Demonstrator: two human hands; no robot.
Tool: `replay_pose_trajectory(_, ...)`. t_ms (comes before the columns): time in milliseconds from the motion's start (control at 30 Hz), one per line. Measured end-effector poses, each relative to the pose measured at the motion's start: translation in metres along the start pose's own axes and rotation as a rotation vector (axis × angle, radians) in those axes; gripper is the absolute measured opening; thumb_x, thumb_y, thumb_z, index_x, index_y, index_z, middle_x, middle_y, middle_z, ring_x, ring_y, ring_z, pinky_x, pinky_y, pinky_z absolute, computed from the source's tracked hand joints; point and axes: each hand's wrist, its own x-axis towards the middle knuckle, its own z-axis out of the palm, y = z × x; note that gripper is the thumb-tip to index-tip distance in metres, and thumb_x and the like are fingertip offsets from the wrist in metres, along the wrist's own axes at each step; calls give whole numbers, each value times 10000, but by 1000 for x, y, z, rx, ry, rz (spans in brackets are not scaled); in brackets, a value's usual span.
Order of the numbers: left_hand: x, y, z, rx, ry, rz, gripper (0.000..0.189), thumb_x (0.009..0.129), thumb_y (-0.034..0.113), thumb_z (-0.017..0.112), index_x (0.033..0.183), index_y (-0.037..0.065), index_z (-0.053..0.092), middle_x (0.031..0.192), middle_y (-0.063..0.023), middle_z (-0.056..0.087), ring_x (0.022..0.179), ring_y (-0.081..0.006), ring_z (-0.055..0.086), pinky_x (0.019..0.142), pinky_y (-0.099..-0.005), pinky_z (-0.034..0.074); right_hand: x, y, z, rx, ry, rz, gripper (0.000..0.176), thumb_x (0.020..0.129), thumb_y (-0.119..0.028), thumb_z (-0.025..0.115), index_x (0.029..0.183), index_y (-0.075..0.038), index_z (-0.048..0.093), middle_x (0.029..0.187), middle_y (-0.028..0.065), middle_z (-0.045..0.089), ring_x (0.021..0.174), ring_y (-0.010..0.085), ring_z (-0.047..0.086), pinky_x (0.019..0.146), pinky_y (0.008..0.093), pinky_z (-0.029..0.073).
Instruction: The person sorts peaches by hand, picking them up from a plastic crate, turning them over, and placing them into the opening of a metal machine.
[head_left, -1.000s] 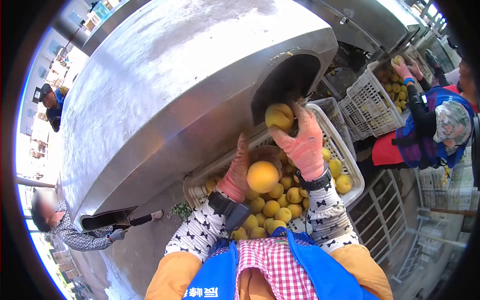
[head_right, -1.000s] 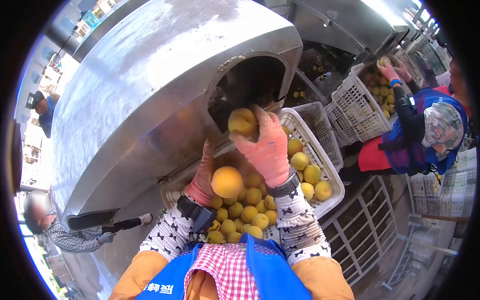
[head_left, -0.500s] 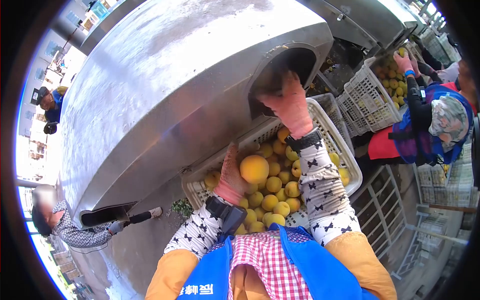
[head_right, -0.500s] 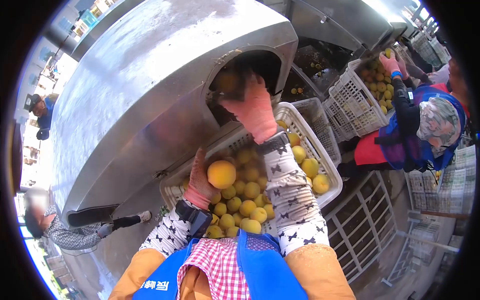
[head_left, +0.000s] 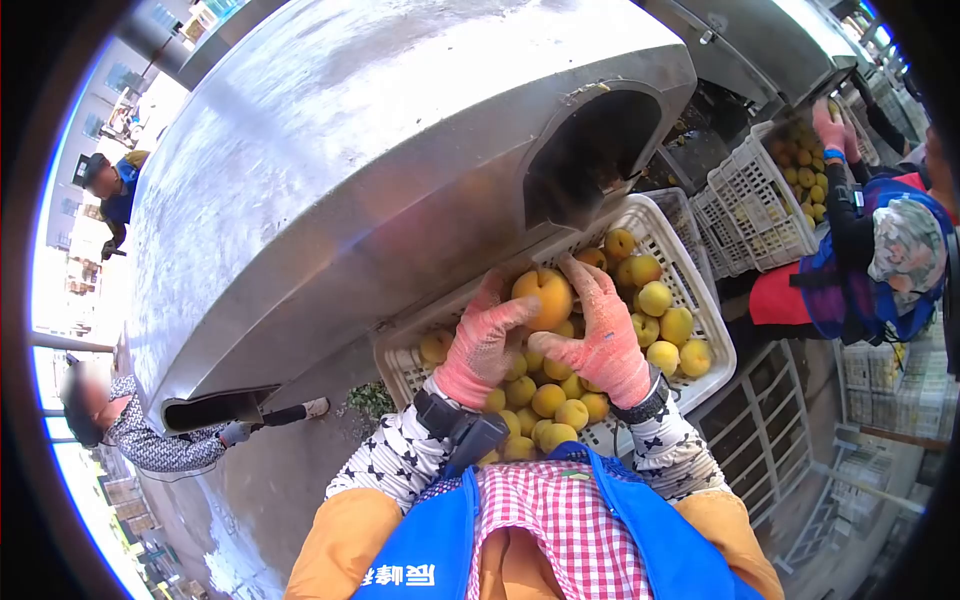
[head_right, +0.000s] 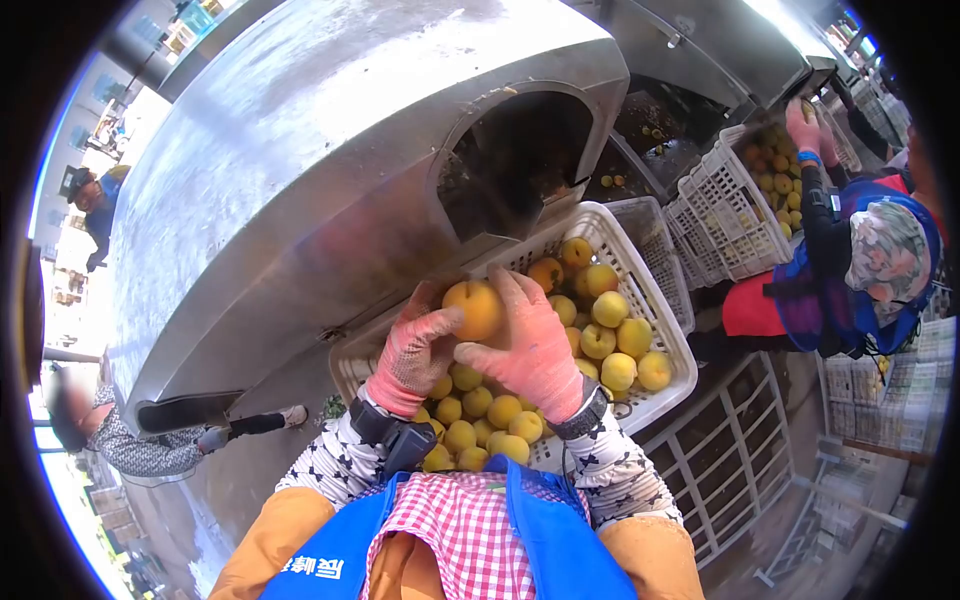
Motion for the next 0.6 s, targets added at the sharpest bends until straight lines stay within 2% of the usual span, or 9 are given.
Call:
replay_pose_trajectory(67,-2,-5,8,312,-60,141,472,924,61,589,1376,6,463,1354,-105,515,1224,-207,533,1043,-351,439,0,-6,5,-41,88,120,769,686,-262,850,1327,18,530,1222,250,581,1113,400,600,957,429,503)
replay_pose_trajectory(200,8,-4,17,180,-90,174,470,916,149,630,1354,30,509,1307,-95,550,1219,-191,525,1051,-362,398,25,4,-2,-43,263,22,745,692,-234,845,1309,39,530,1190,248,599,1104,407,599,953,429,500)
replay_pose_trajectory(267,9,-20,-20,405,143,139,499,885,239,682,1320,31,555,1293,-69,569,1219,-189,526,1066,-360,382,55,25,-6,-111,275,-27,706,736,-244,806,1318,39,523,1147,245,613,1063,419,596,922,437,505)
replay_pose_trajectory(333,11,-37,-78,558,170,60,513,879,263,690,1322,40,561,1289,-67,581,1223,-188,524,1051,-343,394,83,52,-7,-150,256,-58,682,757,-253,788,1314,40,524,1133,242,617,1041,419,597,905,437,508)
replay_pose_trajectory(400,13,-51,-116,701,207,-33,526,873,287,698,1324,49,567,1286,-64,592,1226,-187,523,1036,-327,406,105,82,1,-455,314,-322,614,784,-254,759,1295,8,542,1103,237,625,955,408,613,845,442,517)
replay_pose_trajectory(467,12,-62,-136,1303,280,-124,698,844,374,699,1431,84,458,1270,-184,618,1204,-300,577,1022,-367,451,129,83,4,-541,150,-270,542,811,-221,747,1271,0,563,1112,220,634,966,377,626,856,407,513)
replay_pose_trajectory(533,19,-78,-153,1572,206,-252,714,818,394,718,1412,82,473,1280,-201,609,1209,-320,576,1016,-388,460,149,66,-11,-624,-21,-211,470,839,-187,735,1246,-8,585,1121,203,644,977,346,638,868,372,508)
replay_pose_trajectory(567,19,-85,-158,1843,102,-367,730,793,414,737,1393,80,488,1289,-217,601,1213,-340,574,1010,-408,468,160,49,-28,-170,50,-140,474,822,-204,750,1235,-23,602,1055,187,643,878,305,634,793,363,519)
replay_pose_trajectory(600,0,-100,-160,1810,101,-430,730,793,414,737,1393,80,488,1289,-217,601,1213,-340,574,1010,-408,468,149,45,-28,285,106,-30,478,806,-221,766,1223,-38,620,988,171,642,779,264,630,718,353,530)
